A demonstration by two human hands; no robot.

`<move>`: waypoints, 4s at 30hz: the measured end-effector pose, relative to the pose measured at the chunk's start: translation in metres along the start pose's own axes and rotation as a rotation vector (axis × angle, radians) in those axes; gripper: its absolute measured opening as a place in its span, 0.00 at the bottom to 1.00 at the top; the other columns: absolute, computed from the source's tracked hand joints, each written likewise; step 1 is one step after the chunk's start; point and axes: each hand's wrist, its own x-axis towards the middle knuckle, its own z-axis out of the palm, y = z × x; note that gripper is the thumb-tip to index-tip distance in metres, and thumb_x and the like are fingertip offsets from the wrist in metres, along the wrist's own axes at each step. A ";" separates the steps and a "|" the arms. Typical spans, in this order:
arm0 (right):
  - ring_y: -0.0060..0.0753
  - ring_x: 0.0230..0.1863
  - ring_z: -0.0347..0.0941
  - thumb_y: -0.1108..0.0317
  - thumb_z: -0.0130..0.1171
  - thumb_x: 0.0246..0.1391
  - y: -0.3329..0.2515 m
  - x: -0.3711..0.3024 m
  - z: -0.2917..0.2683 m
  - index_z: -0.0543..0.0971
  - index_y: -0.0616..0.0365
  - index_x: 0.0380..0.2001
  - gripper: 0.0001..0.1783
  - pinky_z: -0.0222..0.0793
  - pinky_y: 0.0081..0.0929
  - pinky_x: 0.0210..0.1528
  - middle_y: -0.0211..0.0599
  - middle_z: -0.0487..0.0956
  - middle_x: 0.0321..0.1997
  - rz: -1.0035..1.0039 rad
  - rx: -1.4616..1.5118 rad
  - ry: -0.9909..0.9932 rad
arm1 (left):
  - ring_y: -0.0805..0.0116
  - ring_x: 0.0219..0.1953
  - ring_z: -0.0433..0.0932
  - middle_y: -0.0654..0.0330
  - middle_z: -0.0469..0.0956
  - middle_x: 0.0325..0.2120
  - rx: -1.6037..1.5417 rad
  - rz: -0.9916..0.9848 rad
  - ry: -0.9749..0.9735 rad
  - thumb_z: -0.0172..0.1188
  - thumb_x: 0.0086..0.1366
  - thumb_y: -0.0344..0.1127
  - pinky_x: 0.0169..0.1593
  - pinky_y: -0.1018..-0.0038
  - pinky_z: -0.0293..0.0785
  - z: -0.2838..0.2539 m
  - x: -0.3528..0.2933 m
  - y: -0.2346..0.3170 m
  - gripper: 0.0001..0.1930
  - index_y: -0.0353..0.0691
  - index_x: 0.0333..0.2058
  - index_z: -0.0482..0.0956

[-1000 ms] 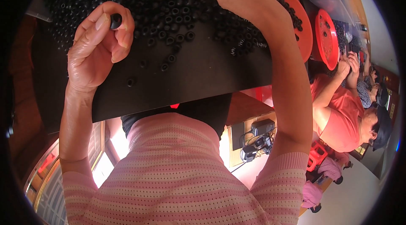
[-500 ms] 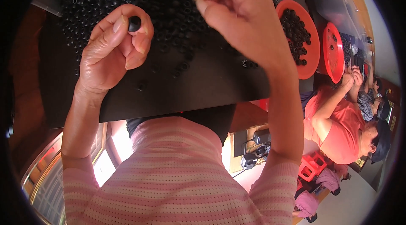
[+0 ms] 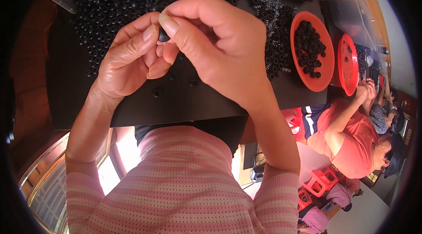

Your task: The person sorts small plastic components by hand, checking each one at a workbench.

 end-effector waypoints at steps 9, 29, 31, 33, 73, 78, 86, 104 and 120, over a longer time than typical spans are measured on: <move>0.21 0.21 0.72 0.83 0.58 0.50 0.007 -0.002 0.002 0.78 0.66 0.33 0.06 0.65 0.16 0.22 0.35 0.76 0.22 -0.326 -0.193 0.066 | 0.75 0.19 0.63 0.56 0.75 0.25 -0.025 0.001 -0.025 0.49 0.70 0.42 0.21 0.80 0.53 0.001 -0.001 0.000 0.15 0.45 0.51 0.72; 0.13 0.23 0.60 0.82 0.57 0.53 -0.005 -0.014 -0.006 0.78 0.67 0.44 0.14 0.53 0.12 0.24 0.26 0.70 0.25 -0.391 -0.564 -0.081 | 0.79 0.17 0.60 0.60 0.74 0.25 -0.005 0.070 0.017 0.49 0.70 0.42 0.19 0.83 0.51 -0.001 -0.002 -0.001 0.15 0.36 0.45 0.71; 0.11 0.25 0.60 0.81 0.56 0.54 -0.010 -0.015 -0.021 0.78 0.65 0.44 0.13 0.54 0.10 0.27 0.23 0.70 0.27 -0.222 -0.559 0.016 | 0.80 0.18 0.61 0.60 0.71 0.26 0.046 0.119 0.007 0.48 0.70 0.43 0.19 0.84 0.51 0.000 0.000 0.001 0.15 0.35 0.42 0.71; 0.17 0.23 0.64 0.78 0.58 0.53 -0.004 -0.013 -0.041 0.79 0.61 0.38 0.08 0.61 0.16 0.27 0.29 0.70 0.24 -0.142 -0.560 0.079 | 0.79 0.18 0.60 0.61 0.69 0.26 0.006 0.163 -0.013 0.46 0.70 0.44 0.19 0.84 0.52 0.003 0.001 0.003 0.16 0.34 0.41 0.71; 0.13 0.27 0.64 0.79 0.56 0.56 -0.002 -0.014 -0.031 0.76 0.67 0.41 0.08 0.58 0.11 0.27 0.27 0.73 0.32 -0.091 -0.292 -0.145 | 0.79 0.17 0.59 0.59 0.71 0.23 0.128 0.066 0.014 0.49 0.68 0.44 0.19 0.82 0.50 0.006 0.001 0.000 0.17 0.32 0.40 0.71; 0.11 0.20 0.59 0.77 0.54 0.58 -0.008 -0.014 -0.024 0.75 0.66 0.41 0.08 0.52 0.12 0.20 0.31 0.73 0.27 0.140 0.170 -0.004 | 0.80 0.16 0.58 0.58 0.72 0.24 0.130 0.035 0.012 0.50 0.67 0.44 0.19 0.82 0.49 0.007 0.001 0.001 0.18 0.31 0.41 0.70; 0.12 0.19 0.60 0.77 0.52 0.57 -0.016 -0.013 -0.018 0.75 0.67 0.42 0.10 0.52 0.11 0.18 0.32 0.76 0.29 0.245 0.251 -0.018 | 0.79 0.18 0.62 0.57 0.73 0.24 0.192 0.028 0.000 0.51 0.66 0.43 0.20 0.82 0.50 0.007 -0.001 0.002 0.18 0.31 0.42 0.70; 0.13 0.19 0.65 0.77 0.58 0.56 -0.008 -0.029 -0.016 0.78 0.67 0.39 0.08 0.58 0.11 0.20 0.38 0.80 0.30 -0.028 -0.128 -0.010 | 0.80 0.20 0.66 0.59 0.75 0.25 0.326 0.082 -0.044 0.49 0.69 0.42 0.22 0.84 0.58 0.007 -0.005 -0.005 0.15 0.36 0.46 0.73; 0.16 0.25 0.67 0.83 0.59 0.53 0.001 -0.030 -0.010 0.78 0.70 0.37 0.08 0.58 0.12 0.24 0.36 0.77 0.29 -0.282 -0.304 -0.023 | 0.80 0.19 0.65 0.61 0.75 0.22 0.324 0.083 -0.025 0.49 0.70 0.49 0.22 0.84 0.57 0.008 -0.003 -0.005 0.19 0.36 0.43 0.73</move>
